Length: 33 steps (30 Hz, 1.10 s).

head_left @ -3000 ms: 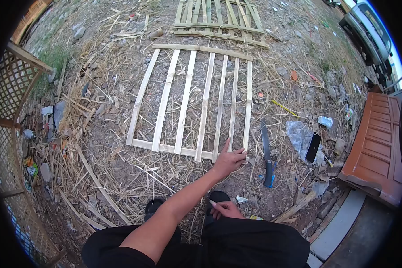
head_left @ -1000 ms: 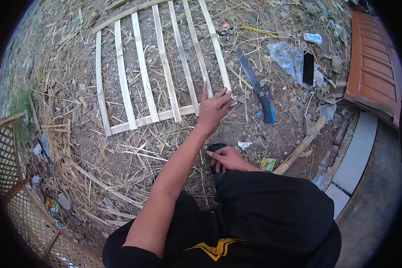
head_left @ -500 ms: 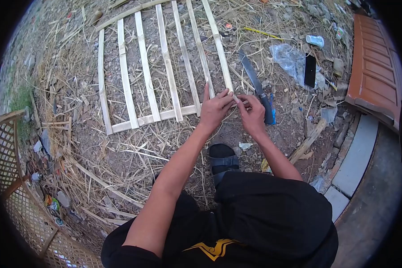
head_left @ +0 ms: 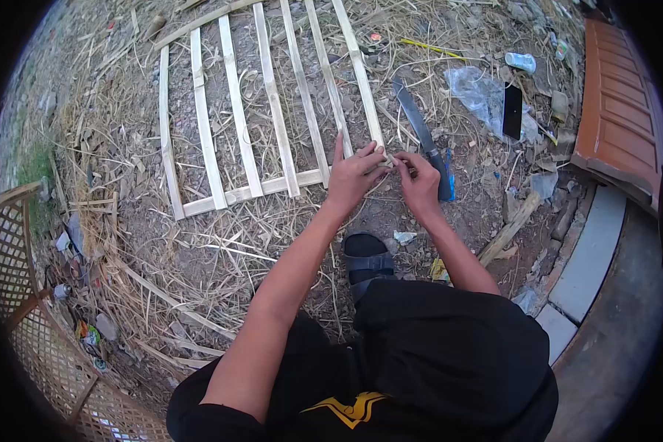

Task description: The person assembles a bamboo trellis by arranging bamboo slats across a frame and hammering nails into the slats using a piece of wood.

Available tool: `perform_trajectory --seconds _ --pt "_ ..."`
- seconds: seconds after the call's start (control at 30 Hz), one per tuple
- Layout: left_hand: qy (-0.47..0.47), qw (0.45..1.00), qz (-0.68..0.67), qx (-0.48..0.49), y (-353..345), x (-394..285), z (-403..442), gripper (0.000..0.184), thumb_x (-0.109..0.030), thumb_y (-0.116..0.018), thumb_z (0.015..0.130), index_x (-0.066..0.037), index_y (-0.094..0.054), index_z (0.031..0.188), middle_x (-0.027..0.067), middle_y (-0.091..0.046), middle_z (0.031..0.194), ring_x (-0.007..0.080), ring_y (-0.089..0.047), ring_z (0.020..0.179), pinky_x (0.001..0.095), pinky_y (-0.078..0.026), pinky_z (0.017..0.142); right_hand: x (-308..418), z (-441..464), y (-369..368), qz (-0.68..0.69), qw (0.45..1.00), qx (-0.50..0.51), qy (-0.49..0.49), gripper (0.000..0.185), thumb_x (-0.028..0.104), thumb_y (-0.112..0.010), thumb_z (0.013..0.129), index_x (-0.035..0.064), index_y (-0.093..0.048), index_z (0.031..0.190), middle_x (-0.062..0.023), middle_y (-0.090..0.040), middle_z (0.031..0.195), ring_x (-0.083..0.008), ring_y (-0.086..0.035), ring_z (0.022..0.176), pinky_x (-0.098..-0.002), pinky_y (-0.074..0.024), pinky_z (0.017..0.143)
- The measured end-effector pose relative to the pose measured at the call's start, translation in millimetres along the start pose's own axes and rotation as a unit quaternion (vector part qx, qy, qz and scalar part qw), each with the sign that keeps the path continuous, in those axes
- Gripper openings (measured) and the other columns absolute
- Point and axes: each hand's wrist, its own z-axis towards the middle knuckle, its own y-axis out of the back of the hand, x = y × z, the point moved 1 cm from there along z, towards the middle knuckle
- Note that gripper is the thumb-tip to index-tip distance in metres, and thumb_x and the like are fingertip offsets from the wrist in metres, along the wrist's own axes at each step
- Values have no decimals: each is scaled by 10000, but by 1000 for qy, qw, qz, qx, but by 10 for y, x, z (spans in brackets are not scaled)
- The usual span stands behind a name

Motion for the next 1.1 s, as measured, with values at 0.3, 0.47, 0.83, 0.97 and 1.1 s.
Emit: perform_trajectory --seconds 0.3,0.47,0.83,0.97,1.1 --pt "3 1000 1 -27 10 -17 12 326 -290 -787 833 -153 -734 1123 50 -742 1169 204 -666 1185 595 -130 1235 26 5 -52 -12 998 3 55 139 9 -686 900 -9 -702 1036 -158 -722 951 -318 -717 836 -380 -547 716" --pt "-6 999 -9 -30 29 -35 13 278 -255 -791 828 -165 -736 1086 59 -749 1143 205 -674 1169 600 -136 1233 22 -4 -57 -8 999 4 53 130 7 -690 897 -8 -699 1026 -159 -719 944 -332 -715 840 -388 -549 721" --pt "15 999 -31 -13 12 0 22 227 -231 -758 871 -162 -762 1087 54 -751 1145 192 -655 1204 566 -101 1248 82 -4 -55 -19 996 7 81 120 -5 -698 884 0 -714 1003 -155 -726 943 -324 -716 854 -388 -555 735" --pt "34 998 -46 -8 28 -13 33 225 -195 -764 851 -163 -769 1074 45 -754 1139 183 -657 1200 552 -88 1255 56 -21 -75 -14 996 0 86 130 -3 -705 877 11 -727 1004 -159 -730 954 -335 -715 888 -401 -559 768" --pt "49 996 -68 -8 27 3 31 237 -172 -772 834 -162 -771 1070 44 -753 1141 179 -659 1194 542 -77 1261 85 -18 -64 -30 994 9 107 137 0 -705 875 15 -731 1009 -161 -731 960 -337 -715 911 -409 -560 786"
